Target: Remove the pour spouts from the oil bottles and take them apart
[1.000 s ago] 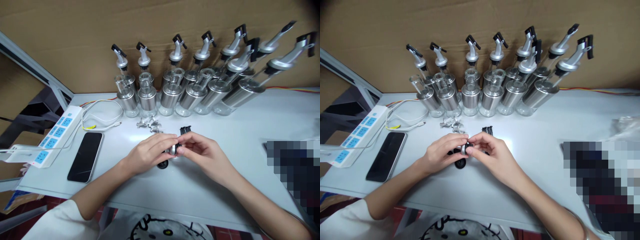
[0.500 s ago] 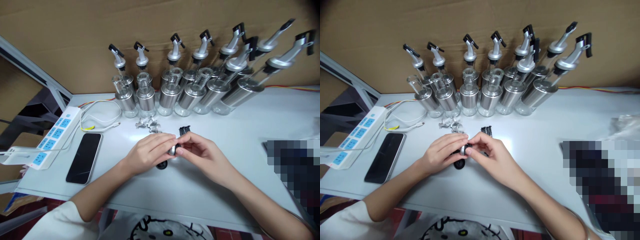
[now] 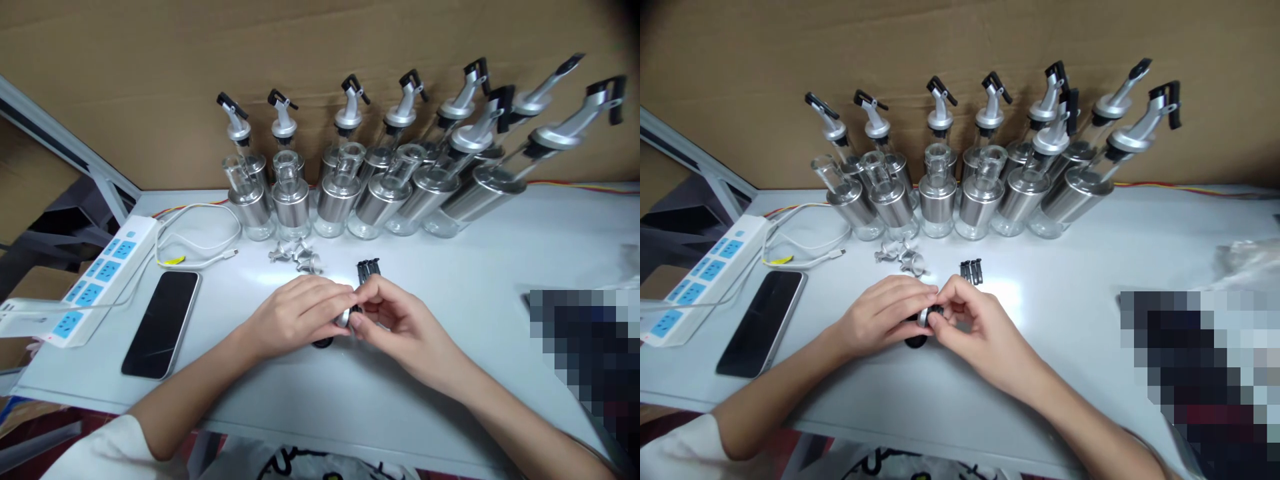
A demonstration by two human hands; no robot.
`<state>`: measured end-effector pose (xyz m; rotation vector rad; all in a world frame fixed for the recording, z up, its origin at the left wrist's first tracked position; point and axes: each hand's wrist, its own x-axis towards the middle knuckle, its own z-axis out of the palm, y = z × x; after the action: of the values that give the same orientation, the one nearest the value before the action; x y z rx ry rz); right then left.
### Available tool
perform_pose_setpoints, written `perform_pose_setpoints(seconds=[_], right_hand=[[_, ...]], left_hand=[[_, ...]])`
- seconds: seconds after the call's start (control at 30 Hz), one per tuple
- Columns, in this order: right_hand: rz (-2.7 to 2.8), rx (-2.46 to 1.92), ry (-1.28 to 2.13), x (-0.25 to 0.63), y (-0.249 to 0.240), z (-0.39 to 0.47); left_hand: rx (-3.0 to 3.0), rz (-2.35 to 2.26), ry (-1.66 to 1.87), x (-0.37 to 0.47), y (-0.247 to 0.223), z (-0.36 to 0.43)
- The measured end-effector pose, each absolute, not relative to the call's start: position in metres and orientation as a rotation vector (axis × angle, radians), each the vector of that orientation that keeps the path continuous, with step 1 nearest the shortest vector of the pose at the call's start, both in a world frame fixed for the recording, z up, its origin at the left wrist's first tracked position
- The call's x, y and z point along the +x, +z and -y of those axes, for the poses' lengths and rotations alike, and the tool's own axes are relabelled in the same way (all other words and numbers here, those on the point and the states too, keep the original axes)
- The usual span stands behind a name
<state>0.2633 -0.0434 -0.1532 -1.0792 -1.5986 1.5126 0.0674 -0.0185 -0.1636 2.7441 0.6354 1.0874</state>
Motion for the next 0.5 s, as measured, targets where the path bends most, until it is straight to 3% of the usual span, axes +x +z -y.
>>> perform_pose_setpoints(seconds=[0.23,0.5], right_hand=[[1.519,-1.115,1.461,0.256,-0.151,0.043],[1.840,-1.106,1.039,0.259,-0.150,0.047]], left_hand=[[2.820,-0.657,0.978,0.065,-0.153,0.016],[2.698,-0.678,0.871,0.062,-0.148,0.015]])
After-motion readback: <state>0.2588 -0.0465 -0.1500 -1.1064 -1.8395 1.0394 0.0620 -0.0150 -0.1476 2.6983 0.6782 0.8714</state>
